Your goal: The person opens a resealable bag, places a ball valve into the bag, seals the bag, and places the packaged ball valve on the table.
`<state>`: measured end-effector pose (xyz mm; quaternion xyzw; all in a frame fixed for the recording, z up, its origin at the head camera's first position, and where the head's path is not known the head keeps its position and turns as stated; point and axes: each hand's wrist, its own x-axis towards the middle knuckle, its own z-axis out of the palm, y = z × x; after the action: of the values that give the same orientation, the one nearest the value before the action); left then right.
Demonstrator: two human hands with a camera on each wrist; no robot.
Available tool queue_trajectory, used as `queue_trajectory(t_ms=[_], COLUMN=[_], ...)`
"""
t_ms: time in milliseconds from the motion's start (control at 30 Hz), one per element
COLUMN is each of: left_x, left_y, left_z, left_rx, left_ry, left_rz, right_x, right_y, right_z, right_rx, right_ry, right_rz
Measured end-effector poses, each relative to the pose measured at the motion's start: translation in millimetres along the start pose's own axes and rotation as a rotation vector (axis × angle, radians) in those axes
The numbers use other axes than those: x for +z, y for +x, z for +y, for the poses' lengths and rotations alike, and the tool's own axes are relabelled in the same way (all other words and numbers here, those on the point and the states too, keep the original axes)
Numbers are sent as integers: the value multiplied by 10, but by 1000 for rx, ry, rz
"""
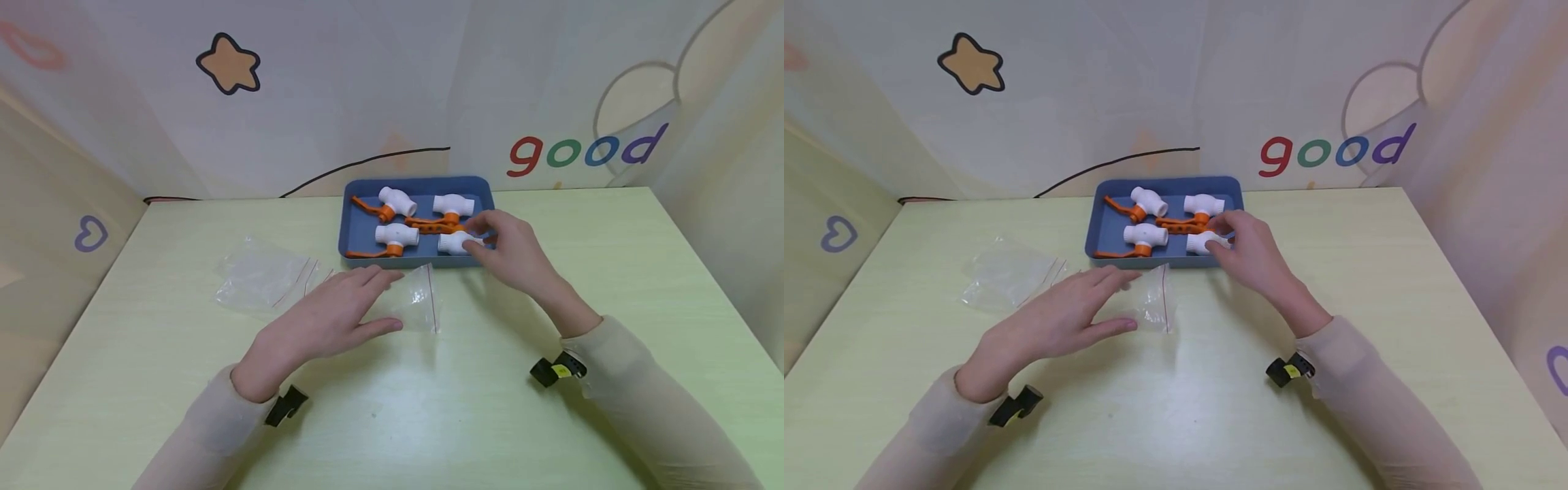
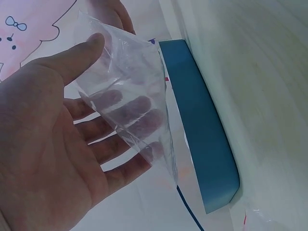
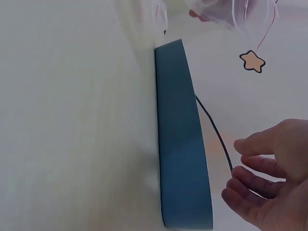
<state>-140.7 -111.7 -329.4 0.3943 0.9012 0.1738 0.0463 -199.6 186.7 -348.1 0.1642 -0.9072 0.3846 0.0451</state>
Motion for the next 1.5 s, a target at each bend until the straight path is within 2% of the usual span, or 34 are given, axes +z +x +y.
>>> queue_trajectory(t_ms=[133, 367, 700, 1067, 1233, 1500], left_x=[3, 19, 26, 25, 30, 28], left_y=[-4, -1, -5, -1, 9, 10], left_z=[2, -1, -5, 0, -4, -8], left_rx=[-7, -19, -13, 0, -7, -6], left_ry=[7, 17, 27, 31, 32, 31], left_rz=[-7, -15, -8, -7, -15, -16], right_x=[-17, -50, -81, -103, -94, -97], right_y=[90, 235, 402, 489, 482, 453], right_z=[18, 58, 105, 149, 149, 116], right_rx=[40, 79, 135, 161, 146, 125], right_ry=[-59, -97, -155, -166, -144, -108], right_rz=[-45, -157, -380, -463, -485, -455])
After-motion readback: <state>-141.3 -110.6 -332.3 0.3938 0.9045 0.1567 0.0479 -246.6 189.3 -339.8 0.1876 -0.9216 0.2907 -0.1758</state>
